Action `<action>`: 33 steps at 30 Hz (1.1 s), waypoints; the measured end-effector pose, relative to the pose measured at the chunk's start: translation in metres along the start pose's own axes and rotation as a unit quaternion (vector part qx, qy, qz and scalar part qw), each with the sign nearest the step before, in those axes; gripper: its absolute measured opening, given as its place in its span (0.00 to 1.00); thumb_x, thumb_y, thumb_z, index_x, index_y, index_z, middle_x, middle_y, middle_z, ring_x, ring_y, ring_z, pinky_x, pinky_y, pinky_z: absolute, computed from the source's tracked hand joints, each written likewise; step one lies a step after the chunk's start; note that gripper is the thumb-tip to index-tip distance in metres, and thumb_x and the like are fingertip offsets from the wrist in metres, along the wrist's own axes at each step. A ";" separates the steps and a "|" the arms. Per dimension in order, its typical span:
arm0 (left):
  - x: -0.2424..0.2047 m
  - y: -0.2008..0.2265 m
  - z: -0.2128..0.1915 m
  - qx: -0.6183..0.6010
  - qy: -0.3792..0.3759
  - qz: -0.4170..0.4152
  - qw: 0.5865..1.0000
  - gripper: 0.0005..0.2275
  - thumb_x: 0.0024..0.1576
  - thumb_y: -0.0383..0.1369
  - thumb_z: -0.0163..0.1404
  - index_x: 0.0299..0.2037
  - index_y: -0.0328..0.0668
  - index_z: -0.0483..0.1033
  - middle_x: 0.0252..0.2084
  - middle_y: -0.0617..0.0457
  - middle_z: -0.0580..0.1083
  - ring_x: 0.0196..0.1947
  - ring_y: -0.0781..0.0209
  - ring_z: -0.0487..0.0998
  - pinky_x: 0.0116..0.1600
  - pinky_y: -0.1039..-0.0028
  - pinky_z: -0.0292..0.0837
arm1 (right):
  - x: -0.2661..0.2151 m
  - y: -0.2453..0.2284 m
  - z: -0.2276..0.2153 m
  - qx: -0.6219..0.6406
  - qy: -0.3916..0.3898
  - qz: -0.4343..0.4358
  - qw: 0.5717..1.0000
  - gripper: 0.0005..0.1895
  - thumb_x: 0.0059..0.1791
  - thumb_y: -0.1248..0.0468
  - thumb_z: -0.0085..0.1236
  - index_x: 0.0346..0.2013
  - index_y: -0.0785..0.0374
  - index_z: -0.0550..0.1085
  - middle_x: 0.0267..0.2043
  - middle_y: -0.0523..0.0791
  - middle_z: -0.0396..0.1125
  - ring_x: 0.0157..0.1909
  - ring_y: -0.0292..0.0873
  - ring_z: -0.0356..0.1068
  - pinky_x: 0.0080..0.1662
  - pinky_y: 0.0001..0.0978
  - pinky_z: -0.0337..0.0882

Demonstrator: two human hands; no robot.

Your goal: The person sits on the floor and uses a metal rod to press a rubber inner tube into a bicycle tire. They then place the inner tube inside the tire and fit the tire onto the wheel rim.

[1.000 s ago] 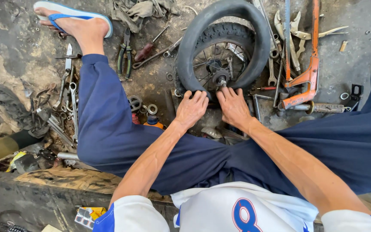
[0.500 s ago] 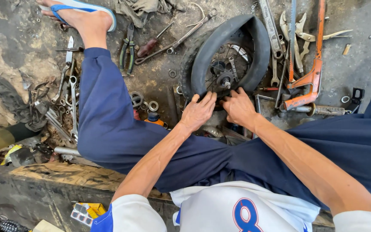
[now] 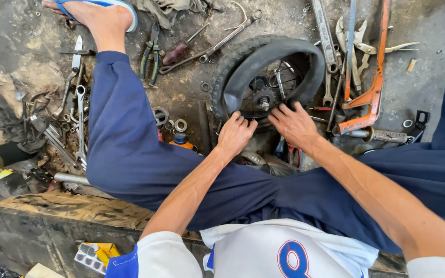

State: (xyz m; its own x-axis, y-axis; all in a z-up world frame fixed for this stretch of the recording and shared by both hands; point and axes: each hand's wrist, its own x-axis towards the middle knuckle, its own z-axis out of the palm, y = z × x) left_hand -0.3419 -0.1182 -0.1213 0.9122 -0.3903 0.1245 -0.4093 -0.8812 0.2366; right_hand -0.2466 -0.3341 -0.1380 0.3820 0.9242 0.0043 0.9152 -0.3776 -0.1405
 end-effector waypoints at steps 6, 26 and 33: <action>0.033 0.015 -0.008 0.009 0.027 -0.011 1.000 0.03 0.53 0.27 0.52 0.33 0.42 0.71 0.35 0.47 0.68 0.42 0.49 0.70 0.52 0.61 0.64 | -0.011 0.049 0.019 -0.051 -0.015 -0.038 0.998 0.04 0.45 0.66 0.56 0.31 0.53 0.78 0.30 0.41 0.72 0.43 0.42 0.70 0.66 0.45 0.57; 0.017 0.027 0.095 -0.065 -0.234 -0.098 0.965 0.33 0.33 0.35 0.72 0.51 0.40 0.71 0.28 0.44 0.81 0.35 0.50 0.83 0.60 0.60 0.58 | -0.005 0.040 -0.038 0.005 0.022 -0.055 0.998 0.06 0.46 0.67 0.55 0.37 0.58 0.75 0.36 0.46 0.69 0.48 0.47 0.70 0.66 0.45 0.62; 0.041 0.015 0.025 -0.164 -0.211 -0.212 0.940 0.16 0.56 0.37 0.51 0.52 0.37 0.73 0.35 0.41 0.80 0.34 0.41 0.84 0.42 0.54 0.78 | -0.016 0.003 -0.004 0.092 0.045 0.063 0.993 0.07 0.46 0.66 0.51 0.38 0.58 0.73 0.38 0.45 0.67 0.48 0.47 0.69 0.63 0.43 0.63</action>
State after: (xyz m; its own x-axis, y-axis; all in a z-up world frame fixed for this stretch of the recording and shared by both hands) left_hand -0.3102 -0.1547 -0.1369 0.8919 -0.1545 -0.4249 0.0730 -0.8783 0.4725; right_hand -0.2495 -0.3504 -0.1342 0.5094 0.8582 0.0622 0.8235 -0.4652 -0.3248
